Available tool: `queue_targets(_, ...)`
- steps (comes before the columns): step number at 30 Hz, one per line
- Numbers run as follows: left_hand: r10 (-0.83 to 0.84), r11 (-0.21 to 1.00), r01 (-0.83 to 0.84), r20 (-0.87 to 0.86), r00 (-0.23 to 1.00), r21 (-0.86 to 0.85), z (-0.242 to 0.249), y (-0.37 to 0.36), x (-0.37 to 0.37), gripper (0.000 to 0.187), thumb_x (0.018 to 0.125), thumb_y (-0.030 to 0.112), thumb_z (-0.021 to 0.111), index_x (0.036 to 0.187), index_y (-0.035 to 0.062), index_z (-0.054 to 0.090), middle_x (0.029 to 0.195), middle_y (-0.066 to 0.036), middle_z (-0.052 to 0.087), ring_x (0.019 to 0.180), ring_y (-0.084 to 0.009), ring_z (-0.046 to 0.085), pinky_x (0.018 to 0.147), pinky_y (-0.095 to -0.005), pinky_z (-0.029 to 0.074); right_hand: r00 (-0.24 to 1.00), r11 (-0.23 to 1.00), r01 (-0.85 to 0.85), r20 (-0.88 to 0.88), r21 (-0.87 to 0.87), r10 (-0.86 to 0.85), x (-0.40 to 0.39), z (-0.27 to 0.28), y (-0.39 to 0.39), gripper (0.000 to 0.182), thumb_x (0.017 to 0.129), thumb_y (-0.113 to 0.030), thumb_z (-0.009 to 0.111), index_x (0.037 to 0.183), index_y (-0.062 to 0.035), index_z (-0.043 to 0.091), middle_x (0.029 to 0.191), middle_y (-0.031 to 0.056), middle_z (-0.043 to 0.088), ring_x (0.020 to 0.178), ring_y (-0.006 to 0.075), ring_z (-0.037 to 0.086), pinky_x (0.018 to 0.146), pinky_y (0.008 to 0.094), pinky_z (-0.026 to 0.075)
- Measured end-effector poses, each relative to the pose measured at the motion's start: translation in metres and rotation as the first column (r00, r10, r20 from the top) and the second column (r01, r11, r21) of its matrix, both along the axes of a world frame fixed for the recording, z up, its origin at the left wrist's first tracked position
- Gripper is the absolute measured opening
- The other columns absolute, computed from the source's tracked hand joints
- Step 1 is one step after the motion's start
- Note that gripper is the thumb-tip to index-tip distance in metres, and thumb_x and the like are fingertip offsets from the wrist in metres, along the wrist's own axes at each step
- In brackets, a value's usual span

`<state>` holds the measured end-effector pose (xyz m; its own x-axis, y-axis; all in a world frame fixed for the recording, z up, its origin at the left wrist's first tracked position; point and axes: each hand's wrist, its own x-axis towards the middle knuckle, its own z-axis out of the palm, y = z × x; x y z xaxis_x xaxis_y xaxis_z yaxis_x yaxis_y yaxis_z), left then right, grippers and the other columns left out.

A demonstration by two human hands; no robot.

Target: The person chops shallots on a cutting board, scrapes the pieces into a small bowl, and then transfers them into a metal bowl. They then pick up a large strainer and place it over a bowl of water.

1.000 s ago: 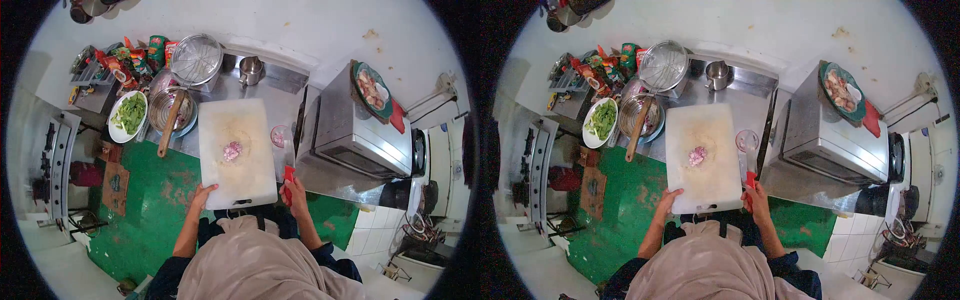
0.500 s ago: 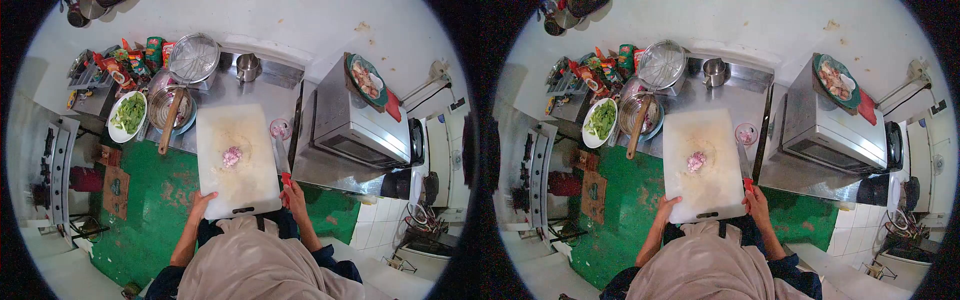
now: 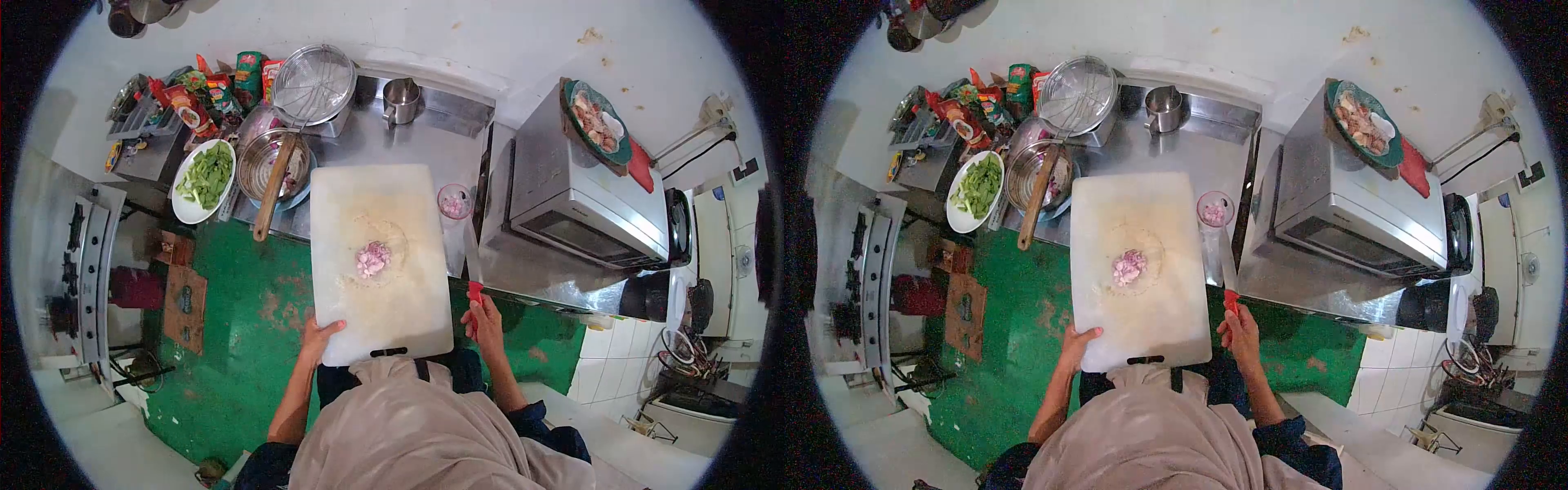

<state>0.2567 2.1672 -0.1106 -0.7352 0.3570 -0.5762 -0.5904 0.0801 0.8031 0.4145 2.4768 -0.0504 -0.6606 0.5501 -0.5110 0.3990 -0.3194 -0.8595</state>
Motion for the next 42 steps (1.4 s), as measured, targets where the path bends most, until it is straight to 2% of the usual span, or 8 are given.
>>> queue_targets(3, 0.002, 1.000, -0.002, 0.013, 1.000, -0.010, 0.012, -0.002, 0.002, 0.045, 0.070, 0.011, 0.075, 0.109, -0.0002, 0.057, 0.098, -0.011, 0.065, 0.082, -0.0206, 0.064, 0.075, -0.0358, 0.053, 1.000, 0.999, -0.010, -0.005, 0.048, 0.010, 0.005, -0.009, 0.000, 0.033, 0.094, -0.028, 0.050, 0.118, -0.0056, 0.050, 0.067, 0.0010, 0.058, 0.042, 0.0044, 0.044, 0.038, 0.0185, 0.033)
queue_targets(7, 0.007, 1.000, -0.007, 0.020, 1.000, -0.011, 0.026, -0.004, 0.004, 0.046, 0.069, 0.013, 0.075, 0.109, -0.0002, 0.057, 0.098, -0.011, 0.065, 0.082, -0.0207, 0.064, 0.074, -0.0357, 0.052, 0.986, 0.945, -0.156, 0.109, 0.288, 0.130, 0.009, -0.005, 0.003, 0.035, 0.093, -0.028, 0.051, 0.122, -0.0084, 0.049, 0.074, 0.0064, 0.062, 0.052, 0.0132, 0.056, 0.050, 0.0268, 0.045)
queue_targets(9, 0.014, 1.000, -0.014, 0.006, 1.000, -0.006, 0.036, -0.002, 0.006, 0.047, 0.069, 0.013, 0.075, 0.110, -0.0002, 0.056, 0.098, -0.011, 0.064, 0.082, -0.0211, 0.064, 0.074, -0.0360, 0.052, 0.970, 0.846, -0.232, 0.173, 0.480, 0.168, 0.010, 0.007, 0.001, 0.036, 0.092, -0.028, 0.052, 0.123, -0.0107, 0.049, 0.079, 0.0100, 0.064, 0.062, 0.0199, 0.063, 0.058, 0.0319, 0.049)
queue_targets(12, -0.006, 1.000, 0.005, 0.045, 0.999, 0.005, 0.057, 0.000, 0.009, 0.049, 0.072, 0.008, 0.072, 0.116, 0.0002, 0.053, 0.103, -0.011, 0.064, 0.087, -0.0205, 0.063, 0.077, -0.0355, 0.052, 0.922, 0.683, -0.387, 0.248, 0.620, 0.298, 0.013, 0.028, 0.007, 0.035, 0.090, -0.027, 0.055, 0.122, -0.0140, 0.051, 0.093, 0.0136, 0.064, 0.079, 0.0289, 0.065, 0.067, 0.0380, 0.050)
queue_targets(15, -0.019, 1.000, 0.018, 0.068, 0.997, 0.018, 0.062, 0.004, 0.012, 0.049, 0.074, 0.006, 0.070, 0.119, 0.0004, 0.052, 0.106, -0.012, 0.063, 0.090, -0.0204, 0.063, 0.080, -0.0353, 0.051, 0.905, 0.408, -0.277, 0.093, 0.870, 0.416, 0.018, 0.022, 0.014, 0.036, 0.086, -0.022, 0.061, 0.119, -0.0105, 0.055, 0.084, 0.0114, 0.061, 0.063, 0.0237, 0.059, 0.057, 0.0337, 0.047)
queue_targets(18, -0.053, 0.998, 0.050, 0.084, 0.995, 0.039, 0.061, 0.004, 0.016, 0.048, 0.074, 0.006, 0.070, 0.119, 0.0005, 0.052, 0.106, -0.012, 0.063, 0.090, -0.0207, 0.063, 0.080, -0.0358, 0.051, 0.866, 0.469, -0.462, 0.269, 0.753, 0.421, 0.024, 0.045, 0.012, 0.035, 0.083, -0.022, 0.064, 0.117, -0.0129, 0.058, 0.085, 0.0100, 0.059, 0.065, 0.0256, 0.060, 0.058, 0.0356, 0.048)
queue_targets(21, -0.063, 0.997, 0.060, 0.064, 0.996, 0.042, 0.072, 0.010, 0.020, 0.047, 0.074, 0.006, 0.069, 0.118, 0.0004, 0.052, 0.106, -0.012, 0.063, 0.090, -0.0207, 0.063, 0.080, -0.0360, 0.051, 0.838, 0.371, -0.493, 0.316, 0.787, 0.444, 0.027, 0.053, 0.014, 0.036, 0.082, -0.022, 0.065, 0.116, -0.0143, 0.060, 0.080, 0.0093, 0.057, 0.065, 0.0267, 0.060, 0.057, 0.0360, 0.048)
queue_targets(42, -0.095, 0.995, 0.095, 0.013, 0.995, 0.011, 0.088, 0.017, 0.021, 0.044, 0.075, 0.006, 0.068, 0.116, 0.0004, 0.054, 0.103, -0.011, 0.063, 0.088, -0.0191, 0.062, 0.078, -0.0340, 0.050, 0.858, 0.303, -0.449, 0.311, 0.841, 0.408, 0.008, 0.037, 0.027, 0.034, 0.083, -0.025, 0.062, 0.117, -0.0214, 0.060, 0.079, 0.0067, 0.057, 0.069, 0.0271, 0.061, 0.059, 0.0389, 0.049)
